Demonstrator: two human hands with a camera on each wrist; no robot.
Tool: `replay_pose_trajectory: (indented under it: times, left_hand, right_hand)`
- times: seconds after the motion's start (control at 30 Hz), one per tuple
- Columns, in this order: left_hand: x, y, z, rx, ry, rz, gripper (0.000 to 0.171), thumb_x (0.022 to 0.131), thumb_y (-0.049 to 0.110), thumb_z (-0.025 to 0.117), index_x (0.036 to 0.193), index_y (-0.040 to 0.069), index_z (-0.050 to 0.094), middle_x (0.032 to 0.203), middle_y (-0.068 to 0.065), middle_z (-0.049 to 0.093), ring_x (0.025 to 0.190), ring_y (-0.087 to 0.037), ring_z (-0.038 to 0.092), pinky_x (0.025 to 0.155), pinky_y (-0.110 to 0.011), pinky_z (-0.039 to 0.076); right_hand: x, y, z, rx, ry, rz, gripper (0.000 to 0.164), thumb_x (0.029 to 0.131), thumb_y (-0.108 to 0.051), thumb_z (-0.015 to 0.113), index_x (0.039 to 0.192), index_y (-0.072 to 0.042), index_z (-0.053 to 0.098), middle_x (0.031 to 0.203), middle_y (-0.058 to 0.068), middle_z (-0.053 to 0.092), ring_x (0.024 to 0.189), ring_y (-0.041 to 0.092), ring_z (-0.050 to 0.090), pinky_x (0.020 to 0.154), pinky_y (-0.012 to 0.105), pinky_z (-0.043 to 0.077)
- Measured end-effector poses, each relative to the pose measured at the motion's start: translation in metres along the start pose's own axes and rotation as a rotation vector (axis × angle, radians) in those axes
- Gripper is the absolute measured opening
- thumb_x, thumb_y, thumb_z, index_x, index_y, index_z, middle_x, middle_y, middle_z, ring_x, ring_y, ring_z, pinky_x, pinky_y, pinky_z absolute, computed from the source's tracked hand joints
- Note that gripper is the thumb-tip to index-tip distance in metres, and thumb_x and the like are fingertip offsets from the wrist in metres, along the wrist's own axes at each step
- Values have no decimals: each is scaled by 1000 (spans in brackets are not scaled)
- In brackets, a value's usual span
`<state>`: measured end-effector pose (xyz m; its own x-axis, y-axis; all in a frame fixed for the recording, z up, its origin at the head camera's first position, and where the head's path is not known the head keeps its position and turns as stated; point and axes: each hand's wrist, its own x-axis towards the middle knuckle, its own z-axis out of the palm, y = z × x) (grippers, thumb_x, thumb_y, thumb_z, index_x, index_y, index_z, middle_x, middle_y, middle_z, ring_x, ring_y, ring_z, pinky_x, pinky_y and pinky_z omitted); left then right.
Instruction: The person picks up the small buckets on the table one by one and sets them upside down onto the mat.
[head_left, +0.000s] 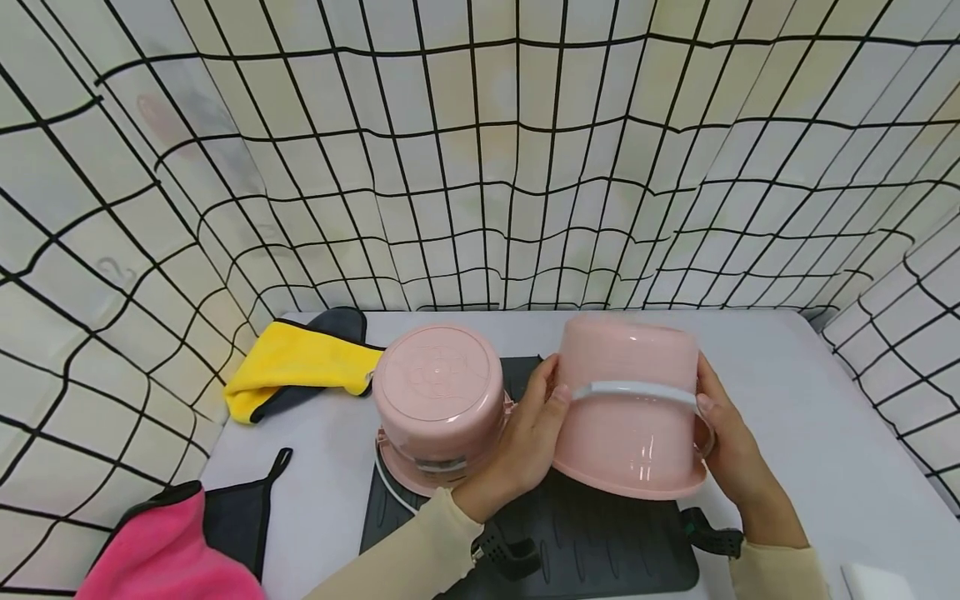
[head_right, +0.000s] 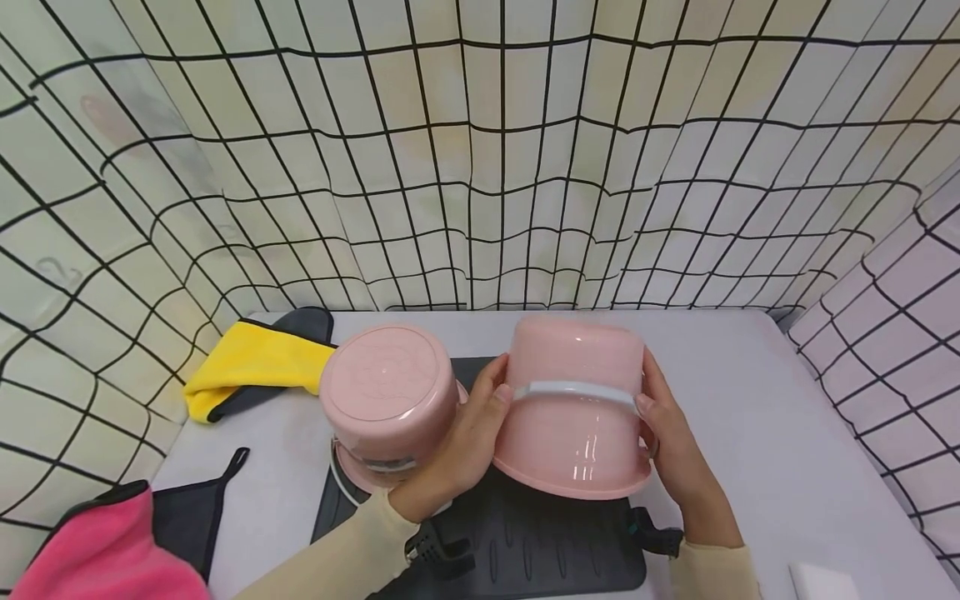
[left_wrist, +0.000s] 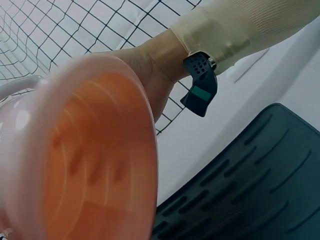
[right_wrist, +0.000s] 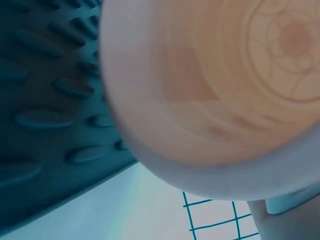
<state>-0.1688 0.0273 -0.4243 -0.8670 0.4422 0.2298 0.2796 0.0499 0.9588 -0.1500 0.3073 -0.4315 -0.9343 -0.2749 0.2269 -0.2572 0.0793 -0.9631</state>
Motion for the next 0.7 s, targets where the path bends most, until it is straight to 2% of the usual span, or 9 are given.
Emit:
replay_pose_trajectory:
  times: [0.17, 0.27, 0.37, 0.43, 0.5, 0.6, 0.63, 0.7]
  left_hand:
    - [0, -4, 0, -7, -31, 5, 68, 114, 35, 34, 166, 7, 1, 173, -12, 8, 158, -21, 17, 126, -49, 21]
    - [-2, -7, -1, 6, -41, 11, 69, 114, 35, 36, 167, 9, 0, 173, -10, 6, 158, -20, 17, 125, -49, 24]
    - [-3, -10, -2, 13, -47, 11, 69, 113, 34, 37, 167, 12, 0, 174, -5, 5, 158, -16, 13, 126, -47, 22]
    - [-5, -12, -3, 19, -51, 21, 69, 113, 32, 38, 168, 14, 0, 174, -4, 5, 158, -15, 12, 127, -48, 20]
    - [-6, -15, -4, 36, -55, 39, 70, 112, 31, 39, 168, 14, 0, 174, -4, 5, 159, -15, 10, 127, -50, 17]
    - [-8, -20, -6, 96, -68, 62, 74, 111, 33, 41, 168, 15, -2, 175, -3, 2, 160, -15, 6, 128, -51, 14]
    - [-9, -22, -6, 124, -73, 69, 76, 111, 34, 42, 168, 15, -3, 175, -2, 0, 160, -15, 4, 128, -51, 13]
    - [-9, -28, -8, 173, -90, 91, 80, 109, 35, 44, 168, 14, -5, 175, -1, -4, 161, -15, 0, 128, -52, 10]
  right_hand:
    - [0, 9, 4, -66, 47, -29, 66, 106, -36, 27, 169, -31, 6, 160, 10, 26, 117, 29, 54, 75, 36, 53]
    - [-1, 12, 7, -92, 74, -9, 66, 106, -41, 29, 169, -35, 7, 154, 9, 32, 110, 30, 54, 65, 39, 50]
    - [-1, 14, 10, -122, 85, -11, 67, 106, -41, 31, 169, -36, 6, 154, 11, 34, 116, 33, 48, 72, 39, 52]
    - [0, 14, 11, -140, 84, -16, 68, 106, -40, 32, 169, -37, 5, 158, 11, 32, 124, 33, 42, 79, 44, 51]
    - [1, 15, 11, -169, 88, -13, 69, 107, -39, 34, 168, -37, 3, 162, 8, 29, 133, 31, 36, 89, 57, 48]
    - [1, 17, 12, -192, 89, 5, 72, 106, -35, 40, 168, -39, 4, 166, 4, 26, 141, 26, 29, 98, 73, 37]
    - [1, 19, 12, -198, 92, 11, 74, 105, -34, 43, 168, -39, 4, 166, 3, 26, 142, 24, 28, 102, 74, 34]
    - [1, 21, 12, -184, 86, 6, 80, 104, -28, 50, 168, -38, 4, 163, 6, 31, 142, 24, 33, 110, 63, 37]
